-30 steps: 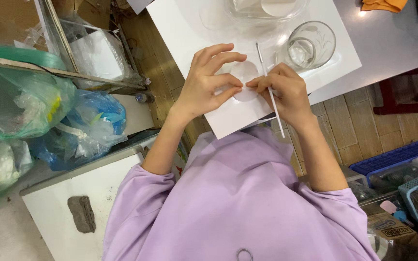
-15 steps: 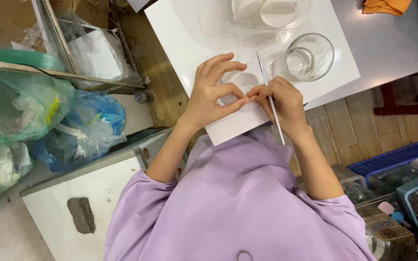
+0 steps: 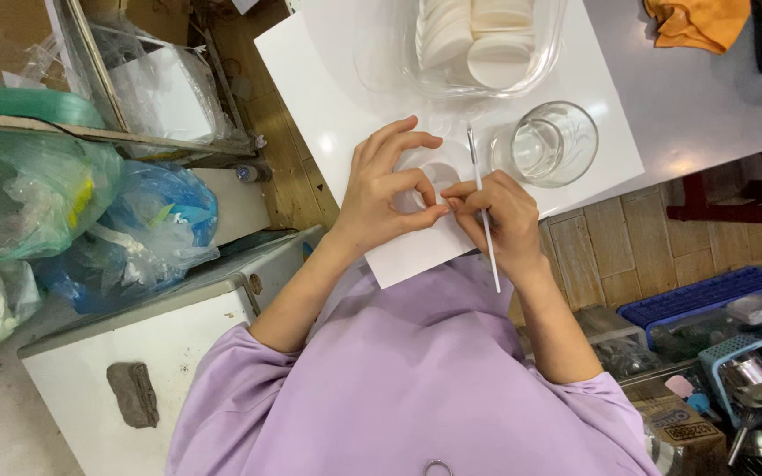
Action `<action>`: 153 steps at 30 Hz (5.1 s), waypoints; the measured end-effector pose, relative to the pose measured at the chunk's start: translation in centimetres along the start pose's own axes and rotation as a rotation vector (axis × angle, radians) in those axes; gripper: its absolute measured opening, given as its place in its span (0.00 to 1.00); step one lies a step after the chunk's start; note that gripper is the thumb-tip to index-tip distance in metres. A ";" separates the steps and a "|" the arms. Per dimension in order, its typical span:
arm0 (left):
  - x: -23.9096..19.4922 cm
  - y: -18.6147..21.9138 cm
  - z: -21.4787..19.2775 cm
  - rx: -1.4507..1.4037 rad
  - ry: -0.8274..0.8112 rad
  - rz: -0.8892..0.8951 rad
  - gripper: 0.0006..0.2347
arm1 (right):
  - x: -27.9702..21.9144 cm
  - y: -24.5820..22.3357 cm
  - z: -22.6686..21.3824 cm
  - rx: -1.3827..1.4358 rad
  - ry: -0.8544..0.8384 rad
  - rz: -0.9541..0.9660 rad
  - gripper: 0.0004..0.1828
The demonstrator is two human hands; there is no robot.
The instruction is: The person assembles a flower-shaped decorative item by placing small white circular pieces into a white plastic mold and pressing them with a thin white stick. The person repeatedly dips the stick into a glass of water and continues to press and adjust the pieces until the assembly is complete.
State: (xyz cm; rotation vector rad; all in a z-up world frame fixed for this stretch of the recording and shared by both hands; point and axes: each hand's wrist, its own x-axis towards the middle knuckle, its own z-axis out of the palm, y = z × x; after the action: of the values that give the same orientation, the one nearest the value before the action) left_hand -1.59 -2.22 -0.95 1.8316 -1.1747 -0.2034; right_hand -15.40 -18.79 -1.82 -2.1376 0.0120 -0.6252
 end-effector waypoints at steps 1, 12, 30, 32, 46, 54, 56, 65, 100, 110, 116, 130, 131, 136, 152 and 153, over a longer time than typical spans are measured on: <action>0.0 0.1 -0.1 0.006 -0.004 0.000 0.10 | -0.1 0.0 0.1 -0.009 -0.002 -0.001 0.15; -0.8 -0.6 0.0 -0.017 -0.001 0.004 0.11 | -0.5 0.6 0.7 -0.017 0.041 0.007 0.18; -1.5 0.9 0.8 0.038 0.063 -0.003 0.16 | -1.4 2.3 0.2 0.012 0.060 -0.077 0.14; -1.8 1.5 1.1 0.138 0.020 0.092 0.17 | -1.9 2.7 0.0 0.057 0.060 -0.097 0.13; -1.3 4.3 4.2 0.450 -0.098 0.318 0.20 | -1.7 4.0 -1.0 0.032 0.192 -0.344 0.12; -2.7 3.4 1.2 0.299 -0.060 0.295 0.12 | -1.5 2.7 -1.2 -0.242 0.175 -0.454 0.17; -2.5 2.8 0.2 0.244 -0.090 0.295 0.12 | -1.4 2.6 -1.5 -0.314 0.210 -0.464 0.17; -1.4 0.6 -0.6 0.150 -0.196 0.374 0.15 | -4.7 0.0 3.5 -0.282 0.478 -0.150 0.13; -9.2 2.0 2.8 0.596 0.250 0.137 0.26 | -5.5 2.3 1.9 -0.201 0.164 -0.410 0.07; -8.6 2.3 3.0 0.676 0.266 0.082 0.23 | -4.2 1.3 -1.2 0.063 -0.036 -0.294 0.15; -7.1 2.6 2.6 0.415 0.290 -0.029 0.22 | 0.5 3.2 -9.7 0.190 0.155 -0.338 0.32; -5.7 1.6 1.9 0.222 0.350 -0.161 0.45 | 4.0 1.0 -11.9 -0.016 0.037 -0.235 0.06; -5.4 1.5 2.0 0.190 0.335 -0.164 0.44 | 3.1 0.5 -11.3 0.073 0.006 -0.233 0.05; -4.8 1.6 1.4 0.089 0.219 -0.133 0.39 | 1.0 -0.5 -5.8 0.034 -0.294 -0.019 0.08; -5.0 0.7 0.0 0.053 0.080 -0.014 0.43 | 0.9 -0.8 -4.5 0.159 -0.408 0.202 0.08; -5.1 0.6 0.0 0.048 0.074 -0.015 0.42 | 0.9 -0.7 -4.5 0.165 -0.381 0.225 0.08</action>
State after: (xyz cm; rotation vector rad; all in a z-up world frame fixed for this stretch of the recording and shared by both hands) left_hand -4.68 1.71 -2.05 1.8741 -1.1238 -0.1160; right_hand -16.76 -21.93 1.26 -2.0263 -0.0079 -0.0807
